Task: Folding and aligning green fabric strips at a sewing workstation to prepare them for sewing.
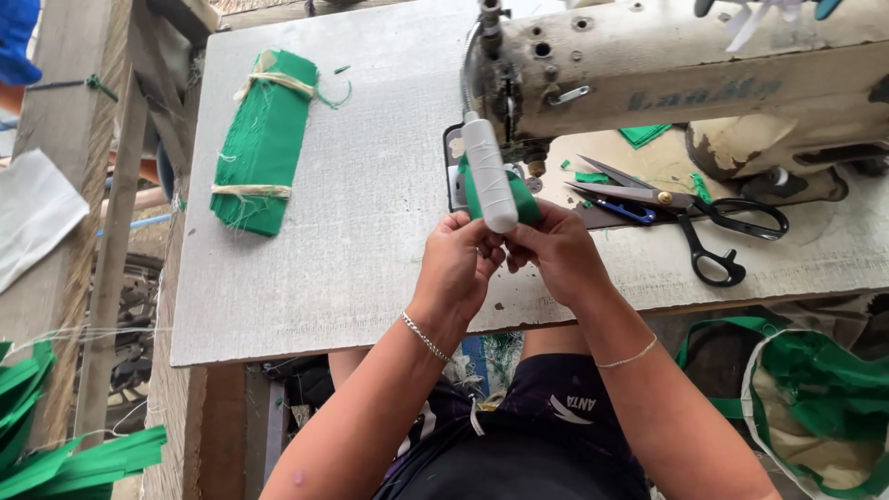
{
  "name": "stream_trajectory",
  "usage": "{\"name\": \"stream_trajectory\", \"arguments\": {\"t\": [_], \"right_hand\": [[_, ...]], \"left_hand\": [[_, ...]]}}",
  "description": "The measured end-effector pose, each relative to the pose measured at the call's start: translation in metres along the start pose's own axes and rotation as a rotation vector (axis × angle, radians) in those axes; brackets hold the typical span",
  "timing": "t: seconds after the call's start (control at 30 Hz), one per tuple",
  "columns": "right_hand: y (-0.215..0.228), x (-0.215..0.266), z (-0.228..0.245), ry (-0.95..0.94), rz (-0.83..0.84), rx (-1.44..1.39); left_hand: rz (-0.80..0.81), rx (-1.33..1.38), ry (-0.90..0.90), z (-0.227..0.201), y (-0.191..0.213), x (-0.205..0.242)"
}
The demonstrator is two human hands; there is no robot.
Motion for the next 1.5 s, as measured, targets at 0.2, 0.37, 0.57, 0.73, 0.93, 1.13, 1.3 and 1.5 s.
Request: {"name": "stream_trajectory", "arguments": {"t": [0.2,0.37,0.57,0.73,0.93,1.13,1.3,1.5], "right_hand": [[0.01,-0.015,-0.01,-0.059,-0.06,-0.287],[0.013,-0.016,-0.022,-0.149,-0.097,-0.346],[0.017,-0.02,-0.018,-0.148,-0.177,-0.342],[0.018,-0.029,-0.008,-0.125,-0.247,-0.27],[0.017,-0.032,0.003,-0.112,-0.293,-0.25],[0.01,-0.025,0.023,-0.092,-0.288,-0.255],[0.013,-0.027,0.017,-0.043,-0.263,-0.252],[0.02,-0.025,0.01,0.06,-0.214,-0.153]], "left_hand": [[-0.042,-0.024,0.03,-0.004,-0.014,-0.006],[-0.01,-0.097,0.017,-0.005,-0.015,-0.011],[0.046,-0.121,-0.017,-0.005,-0.022,-0.021],[0.075,-0.005,0.003,0.0,-0.034,-0.034],[0.099,0.046,0.006,-0.003,-0.04,-0.034],[0.129,0.102,0.008,-0.005,-0.047,-0.034],[0.146,0.096,-0.005,-0.006,-0.043,-0.041],[0.193,-0.042,-0.193,-0.048,-0.062,0.013]]}}
Point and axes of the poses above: each hand's wrist, its own x-axis away from the middle knuckle, its own y-axis out of the back of the hand, z = x × y, the point moved 9 cm from there along -x, towards the middle knuckle
